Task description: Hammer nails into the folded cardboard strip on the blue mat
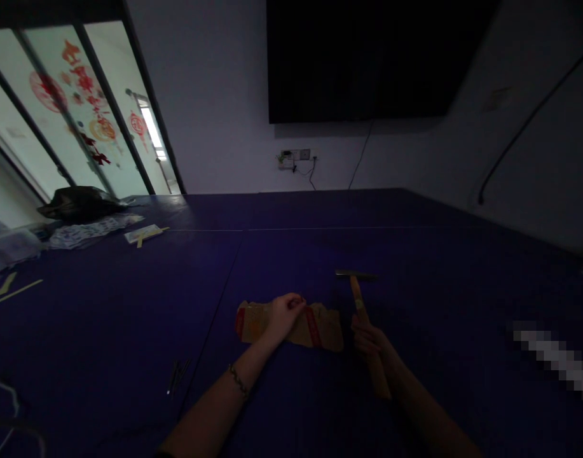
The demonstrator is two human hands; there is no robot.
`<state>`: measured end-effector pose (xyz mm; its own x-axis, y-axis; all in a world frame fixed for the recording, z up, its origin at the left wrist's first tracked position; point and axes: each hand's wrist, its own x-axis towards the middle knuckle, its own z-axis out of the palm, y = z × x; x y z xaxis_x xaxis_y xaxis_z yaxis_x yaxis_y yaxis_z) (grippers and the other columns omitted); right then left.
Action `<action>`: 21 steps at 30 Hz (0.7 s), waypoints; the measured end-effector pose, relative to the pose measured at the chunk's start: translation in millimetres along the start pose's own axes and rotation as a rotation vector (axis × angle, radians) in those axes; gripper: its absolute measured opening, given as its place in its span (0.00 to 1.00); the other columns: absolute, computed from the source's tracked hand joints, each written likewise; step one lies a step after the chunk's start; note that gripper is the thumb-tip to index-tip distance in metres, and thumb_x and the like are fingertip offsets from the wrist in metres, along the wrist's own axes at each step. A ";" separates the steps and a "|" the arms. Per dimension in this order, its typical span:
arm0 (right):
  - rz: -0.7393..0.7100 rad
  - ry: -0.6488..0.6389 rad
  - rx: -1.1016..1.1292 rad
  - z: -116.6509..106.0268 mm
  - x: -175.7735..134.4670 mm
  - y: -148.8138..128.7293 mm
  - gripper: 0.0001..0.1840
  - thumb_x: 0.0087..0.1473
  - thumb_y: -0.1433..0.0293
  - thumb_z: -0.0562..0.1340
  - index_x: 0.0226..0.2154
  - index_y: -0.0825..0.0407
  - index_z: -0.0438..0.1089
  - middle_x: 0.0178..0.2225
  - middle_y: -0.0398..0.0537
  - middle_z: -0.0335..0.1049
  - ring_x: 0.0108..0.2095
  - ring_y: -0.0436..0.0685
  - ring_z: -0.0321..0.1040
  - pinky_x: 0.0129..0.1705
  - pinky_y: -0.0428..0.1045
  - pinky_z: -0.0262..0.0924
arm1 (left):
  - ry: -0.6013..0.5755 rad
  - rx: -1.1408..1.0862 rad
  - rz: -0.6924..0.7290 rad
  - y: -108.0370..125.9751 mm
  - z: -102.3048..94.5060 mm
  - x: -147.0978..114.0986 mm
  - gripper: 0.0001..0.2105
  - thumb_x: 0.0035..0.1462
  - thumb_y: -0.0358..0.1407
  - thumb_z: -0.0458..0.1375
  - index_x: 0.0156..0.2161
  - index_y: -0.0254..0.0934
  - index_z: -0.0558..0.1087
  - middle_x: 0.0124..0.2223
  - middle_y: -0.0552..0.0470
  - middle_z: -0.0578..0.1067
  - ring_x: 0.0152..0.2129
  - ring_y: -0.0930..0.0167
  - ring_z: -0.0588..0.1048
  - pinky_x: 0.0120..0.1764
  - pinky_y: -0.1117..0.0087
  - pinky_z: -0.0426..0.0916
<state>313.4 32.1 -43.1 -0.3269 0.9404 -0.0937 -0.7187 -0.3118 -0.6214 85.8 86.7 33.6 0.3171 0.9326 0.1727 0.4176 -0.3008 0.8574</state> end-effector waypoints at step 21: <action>0.069 -0.045 -0.024 -0.9 -2.1 -2.9 0.13 0.43 0.73 0.62 0.21 0.50 0.54 0.08 0.25 0.36 0.06 0.39 0.27 0.05 0.36 0.31 | -0.108 0.160 0.066 -28.6 31.2 2.2 0.06 0.51 0.33 0.54 0.31 0.36 0.73 0.31 0.50 0.74 0.32 0.69 0.70 0.36 0.70 0.61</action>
<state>316.7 31.1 -41.8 -0.4026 0.9097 -0.1023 -0.6789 -0.3716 -0.6332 101.1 91.2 -5.7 0.4341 0.8856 0.1654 0.5203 -0.3963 0.7565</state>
